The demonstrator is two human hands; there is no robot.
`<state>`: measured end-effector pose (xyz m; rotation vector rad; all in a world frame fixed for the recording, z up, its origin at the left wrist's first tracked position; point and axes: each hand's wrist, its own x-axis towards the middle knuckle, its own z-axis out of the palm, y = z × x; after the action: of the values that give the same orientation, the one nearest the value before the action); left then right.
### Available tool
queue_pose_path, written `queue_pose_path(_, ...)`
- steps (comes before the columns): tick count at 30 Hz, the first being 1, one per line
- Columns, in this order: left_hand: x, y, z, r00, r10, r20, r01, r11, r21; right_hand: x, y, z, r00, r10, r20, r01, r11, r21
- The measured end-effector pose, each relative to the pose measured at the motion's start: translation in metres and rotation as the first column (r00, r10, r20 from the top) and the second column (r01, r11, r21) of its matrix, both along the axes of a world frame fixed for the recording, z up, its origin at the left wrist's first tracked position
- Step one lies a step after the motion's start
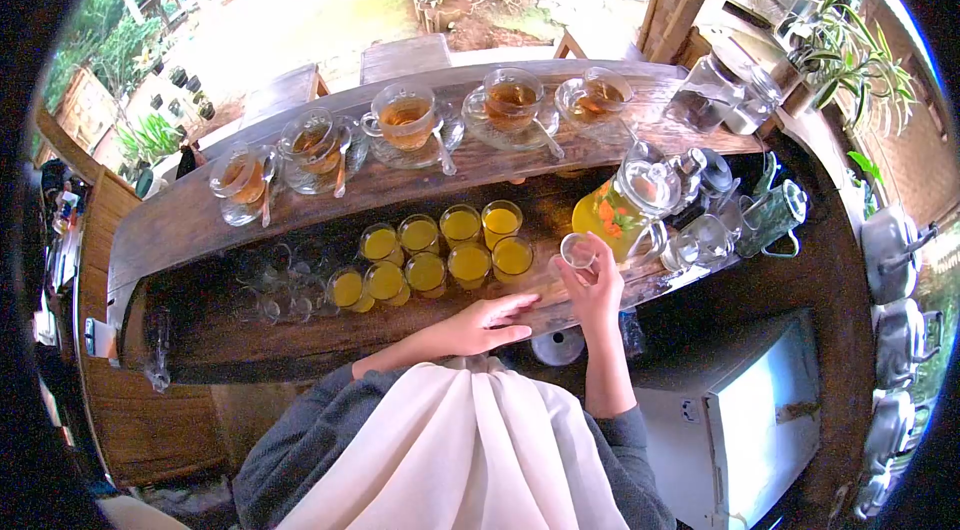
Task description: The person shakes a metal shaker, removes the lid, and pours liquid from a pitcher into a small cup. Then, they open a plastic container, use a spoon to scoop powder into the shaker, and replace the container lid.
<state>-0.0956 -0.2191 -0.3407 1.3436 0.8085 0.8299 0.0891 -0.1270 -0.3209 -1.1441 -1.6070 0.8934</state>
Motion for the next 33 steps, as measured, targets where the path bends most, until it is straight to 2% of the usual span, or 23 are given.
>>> queue_pose_path(1,0.008,0.005,-0.008,1.0,-0.001,0.002,0.001,1.0,-0.001,0.001,0.004,-0.004,1.0,0.005,-0.004,-0.005,1.0,-0.017)
queue_pose_path(3,0.027,0.015,-0.026,0.985,0.079,0.151,-0.065,0.993,-0.099,0.004,0.013,-0.014,1.0,0.01,-0.005,-0.01,1.0,-0.018)
queue_pose_path(4,0.035,0.021,-0.036,0.985,0.079,0.152,-0.064,0.993,-0.099,0.006,0.016,-0.018,1.0,0.009,-0.004,-0.01,1.0,-0.019)
queue_pose_path(6,0.046,0.032,-0.038,0.99,0.136,-0.022,-0.137,0.989,-0.062,0.009,0.022,-0.023,1.0,0.011,0.018,-0.01,0.999,-0.037)
queue_pose_path(7,0.049,0.032,-0.03,0.988,0.14,0.062,-0.131,0.984,-0.124,0.009,0.023,-0.026,1.0,0.01,-0.014,-0.01,1.0,-0.021)
queue_pose_path(8,0.05,0.033,-0.024,0.988,0.141,0.063,-0.132,0.984,-0.123,0.01,0.025,-0.026,1.0,0.011,-0.014,-0.011,1.0,-0.02)
queue_pose_path(10,0.055,0.036,-0.02,0.991,0.131,-0.033,-0.134,0.983,-0.125,0.013,0.028,-0.028,0.999,0.001,0.048,0.0,1.0,-0.03)
queue_pose_path(11,0.06,0.041,-0.04,0.99,0.14,-0.006,-0.14,0.986,-0.089,0.014,0.028,-0.028,0.998,-0.001,0.058,0.003,0.999,-0.043)
queue_pose_path(14,0.067,0.05,-0.06,0.99,0.139,-0.02,-0.14,0.987,-0.077,0.016,0.029,-0.026,0.994,0.03,0.102,-0.026,0.999,-0.04)
queue_pose_path(15,0.069,0.051,-0.063,0.99,0.139,-0.019,-0.14,0.987,-0.078,0.017,0.028,-0.024,0.988,0.038,0.149,-0.025,0.996,-0.09)
queue_pose_path(20,0.074,0.052,-0.074,0.963,0.202,0.177,-0.171,0.969,-0.177,0.027,0.027,-0.029,0.991,0.064,0.117,-0.053,0.994,-0.098)
queue_pose_path(21,0.076,0.049,-0.072,0.963,0.203,0.177,-0.172,0.969,-0.177,0.034,0.021,-0.02,0.969,0.102,0.227,-0.087,0.993,-0.078)
queue_pose_path(22,0.078,0.046,-0.069,0.939,0.237,0.248,-0.184,0.958,-0.221,0.041,0.016,-0.01,0.933,0.137,0.334,-0.124,0.99,-0.06)
queue_pose_path(23,0.079,0.046,-0.066,0.909,0.274,0.314,-0.193,0.945,-0.265,0.052,0.011,0.002,0.924,0.218,0.315,-0.2,0.976,-0.091)
queue_pose_path(26,0.075,0.048,-0.062,0.916,0.228,0.331,-0.137,0.951,-0.276,0.089,0.01,0.054,0.901,0.361,0.242,-0.234,0.872,-0.43)
queue_pose_path(28,0.073,0.046,-0.051,0.922,0.246,0.298,-0.155,0.942,-0.299,0.113,0.027,0.067,0.98,0.143,0.136,-0.106,0.962,-0.25)
queue_pose_path(30,0.073,0.045,-0.05,0.93,0.259,0.262,-0.169,0.932,-0.321,0.122,0.063,0.078,1.0,0.015,0.013,-0.016,0.992,0.128)
queue_pose_path(32,0.076,0.044,-0.058,0.907,0.319,0.276,-0.222,0.918,-0.33,0.127,0.113,0.077,0.987,-0.134,-0.091,0.152,0.96,0.237)
queue_pose_path(33,0.076,0.044,-0.055,0.908,0.316,0.275,-0.221,0.919,-0.326,0.123,0.132,0.08,0.981,-0.192,-0.03,0.194,0.952,0.239)
